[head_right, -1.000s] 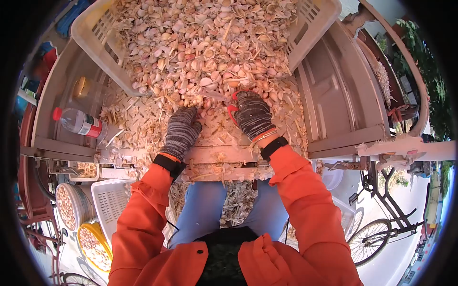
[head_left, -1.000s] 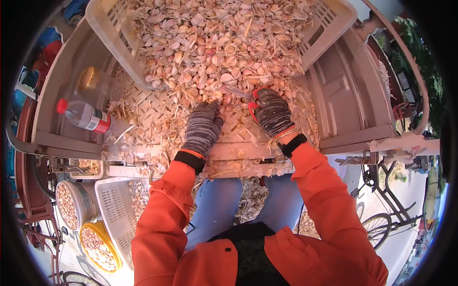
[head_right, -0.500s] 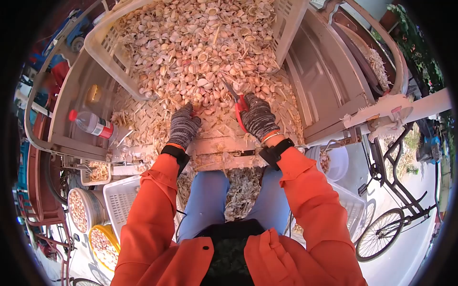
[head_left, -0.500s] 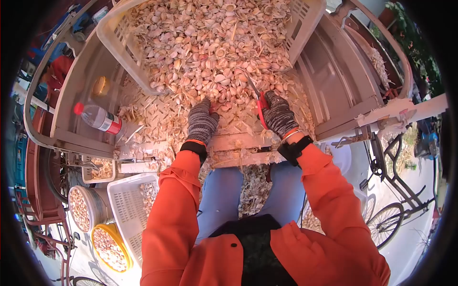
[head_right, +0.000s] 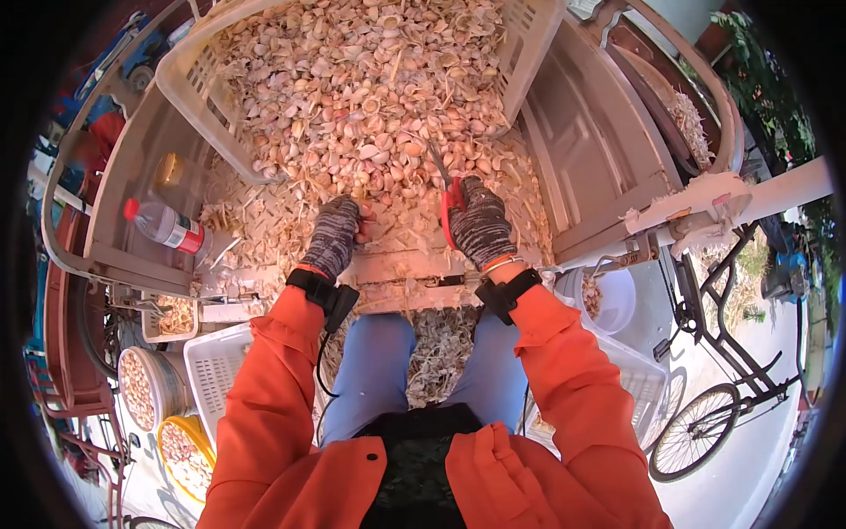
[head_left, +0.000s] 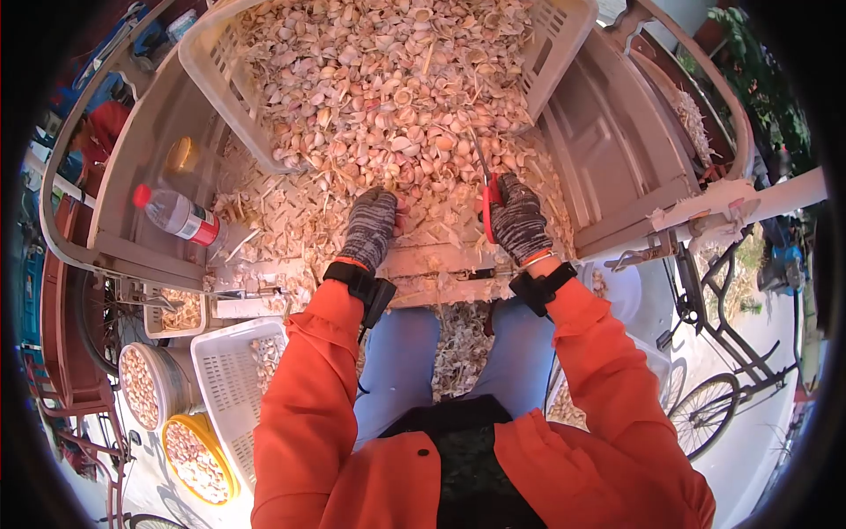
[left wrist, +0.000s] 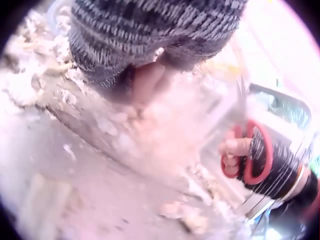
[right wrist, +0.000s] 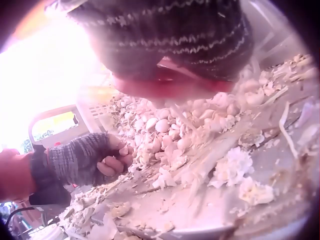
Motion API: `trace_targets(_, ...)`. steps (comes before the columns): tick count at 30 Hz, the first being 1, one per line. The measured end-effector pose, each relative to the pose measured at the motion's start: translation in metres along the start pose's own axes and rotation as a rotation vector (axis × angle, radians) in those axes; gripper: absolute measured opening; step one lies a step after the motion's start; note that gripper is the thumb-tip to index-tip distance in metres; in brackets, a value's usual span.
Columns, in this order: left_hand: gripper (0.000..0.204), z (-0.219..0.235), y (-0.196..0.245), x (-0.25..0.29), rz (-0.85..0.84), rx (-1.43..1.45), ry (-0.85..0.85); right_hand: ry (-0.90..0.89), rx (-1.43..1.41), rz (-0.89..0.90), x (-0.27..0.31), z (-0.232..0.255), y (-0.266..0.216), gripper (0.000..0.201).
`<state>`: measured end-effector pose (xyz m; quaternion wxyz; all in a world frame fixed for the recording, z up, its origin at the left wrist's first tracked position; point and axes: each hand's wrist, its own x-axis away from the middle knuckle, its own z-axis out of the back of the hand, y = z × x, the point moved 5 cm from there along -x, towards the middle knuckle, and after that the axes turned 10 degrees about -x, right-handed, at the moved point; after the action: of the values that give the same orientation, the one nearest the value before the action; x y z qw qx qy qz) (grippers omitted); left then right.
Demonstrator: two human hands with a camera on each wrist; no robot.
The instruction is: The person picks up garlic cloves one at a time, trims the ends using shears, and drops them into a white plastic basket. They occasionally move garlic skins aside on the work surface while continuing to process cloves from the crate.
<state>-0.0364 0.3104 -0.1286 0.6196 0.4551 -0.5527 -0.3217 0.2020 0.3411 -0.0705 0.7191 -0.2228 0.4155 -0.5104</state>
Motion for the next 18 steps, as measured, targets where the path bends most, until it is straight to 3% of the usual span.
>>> trace_targets(1, 0.019, -0.012, -0.002, 0.01, 0.131, 0.325, -0.131, -0.036, -0.077, 0.003, -0.003, -0.006, -0.015, 0.025)
trace_targets(2, 0.019, -0.019, 0.001, 0.019, 0.128, 0.331, -0.128, -0.07, -0.155, 0.009, -0.007, -0.014, -0.031, 0.028)
trace_targets(4, 0.021, -0.039, 0.001, 0.04, 0.406, 0.733, -0.089, -0.201, -0.012, 0.12, -0.008, -0.026, -0.067, 0.034)
trace_targets(6, 0.024, -0.045, -0.009, 0.027, 0.403, 0.848, -0.138, -0.128, 0.052, 0.13, -0.024, -0.025, -0.069, 0.033)
trace_targets(8, 0.017, -0.036, -0.002, 0.006, 0.167, 0.465, -0.076, -0.115, 0.157, -0.046, -0.049, -0.027, -0.027, 0.035)
trace_targets(9, 0.018, -0.031, 0.014, 0.009, 0.057, -0.015, -0.078, -0.121, 0.164, -0.039, -0.055, -0.032, -0.024, 0.035)
trace_targets(10, 0.018, -0.032, 0.011, 0.0, 0.059, -0.004, -0.076, -0.174, 0.196, -0.052, -0.059, -0.039, -0.018, 0.036)
trace_targets(12, 0.026, -0.051, 0.046, -0.009, -0.84, -1.119, 0.197, -0.278, 0.259, -0.088, -0.063, -0.049, -0.005, 0.039)
trace_targets(13, 0.035, -0.061, 0.04, -0.031, -0.468, -1.158, -0.102, -0.301, 0.306, -0.071, -0.065, -0.054, -0.006, 0.039)
trace_targets(14, 0.035, -0.065, 0.045, -0.032, -0.464, -1.154, -0.105, -0.305, 0.309, -0.073, -0.067, -0.058, -0.005, 0.039)
trace_targets(16, 0.034, -0.072, 0.061, -0.02, -0.465, -1.407, -0.123, -0.302, 0.358, 0.003, -0.069, -0.062, -0.012, 0.038)
trace_targets(17, 0.034, -0.07, 0.052, -0.024, -0.569, -1.403, -0.009, -0.323, 0.381, 0.0, -0.068, -0.061, -0.012, 0.034)
trace_targets(18, 0.034, -0.07, 0.05, -0.022, -0.569, -1.404, -0.016, -0.323, 0.382, -0.006, -0.066, -0.059, -0.011, 0.034)
